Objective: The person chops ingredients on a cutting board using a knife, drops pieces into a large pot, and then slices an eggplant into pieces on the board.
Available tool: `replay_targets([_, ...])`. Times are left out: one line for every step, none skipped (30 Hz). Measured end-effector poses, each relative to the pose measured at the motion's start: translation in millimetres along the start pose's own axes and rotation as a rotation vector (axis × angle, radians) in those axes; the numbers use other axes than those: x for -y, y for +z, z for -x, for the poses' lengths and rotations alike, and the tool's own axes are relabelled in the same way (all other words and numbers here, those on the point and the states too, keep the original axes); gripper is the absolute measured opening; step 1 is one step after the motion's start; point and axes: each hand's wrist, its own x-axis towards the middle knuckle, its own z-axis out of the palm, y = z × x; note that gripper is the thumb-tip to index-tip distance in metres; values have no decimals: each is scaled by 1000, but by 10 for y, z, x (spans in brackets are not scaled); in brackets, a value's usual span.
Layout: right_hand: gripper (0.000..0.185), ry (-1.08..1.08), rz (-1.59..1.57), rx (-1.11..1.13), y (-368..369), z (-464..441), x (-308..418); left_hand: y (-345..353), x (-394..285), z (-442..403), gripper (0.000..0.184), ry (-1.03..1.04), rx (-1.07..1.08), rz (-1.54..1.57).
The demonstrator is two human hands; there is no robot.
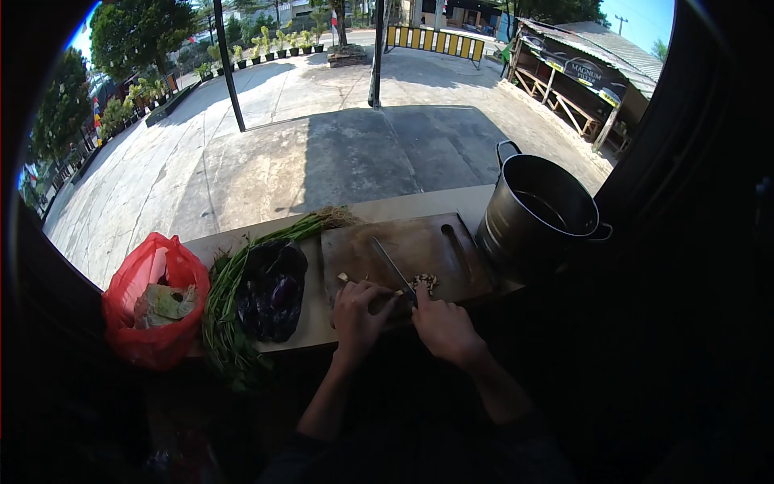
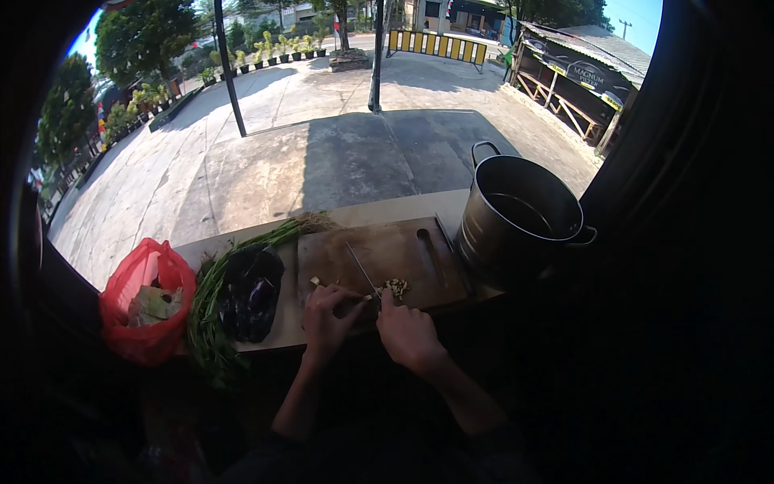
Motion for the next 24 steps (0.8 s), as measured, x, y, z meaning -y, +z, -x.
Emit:
replay_targets([28,9,-29,21,-25,-19,-2,8,-2,-4,16,6,-2,-10])
replay_targets([29,19,-58,42,-44,-28,-2,15,-3,-8,16,13,-5,-19])
replay_targets([29,21,-58,43,-55,-16,3,18,-6,-7,16,13,-3,-18])
replay_targets([29,8,-40,31,-67,-4,12,17,-8,-9,15,11,-3,-17])
replay_targets([29,-5,-23,20,-66,3,20,17,-8,-9,15,10,-1,-16])
replay_targets([29,-5,-23,20,-26,16,34,18,-5,-6,15,9,-1,-17])
replay_targets([29,10,-17,3,38,31,54,18,-1,-8,15,16,1,-13])
replay_targets([29,24,-10,-14,75,29,71,17,6,-10,15,22,2,-10])
replay_targets([29,20,-10,-10,85,17,86,14,11,-8,15,18,1,-12])
replay_targets([30,30,-6,-23,94,8,99,10,13,-7,16,16,11,-7])
replay_targets([31,41,-2,-36,101,3,107,6,11,-3,16,14,22,-2])
replay_targets([31,39,-4,-32,105,-15,91,-2,4,4,16,10,23,-4])
replay_targets([32,15,-5,-9,100,-48,50,-13,-9,5,16,-1,23,0])
replay_targets([33,-10,-5,12,80,-72,14,-20,-17,2,17,-9,21,5])
replay_targets([33,-9,-6,10,47,-80,-18,-21,-16,1,17,-7,22,4])
replay_targets([32,-23,-10,19,12,-80,-52,-17,-15,2,17,-5,17,2])
replay_targets([32,-38,-14,29,-10,-75,-67,-12,-13,1,17,-4,13,0])
replay_targets([32,-37,-12,28,-31,-51,-55,-7,-11,0,17,-4,12,1])
replay_targets([31,-26,-30,39,-55,-15,-33,-2,-8,3,17,-7,14,-8])
replay_targets([31,-15,-48,50,-58,9,-16,2,-4,6,18,-12,15,-18])
replay_targets([31,-17,-46,51,-10,12,17,4,0,4,18,-14,14,-18])
replay_targets([30,7,-46,21,68,4,65,5,5,-1,18,1,10,-15])
replay_targets([29,31,-45,-8,121,-8,85,3,8,0,18,15,7,-11])
replay_targets([29,28,-44,-6,132,-37,72,-5,9,2,18,12,5,-12])
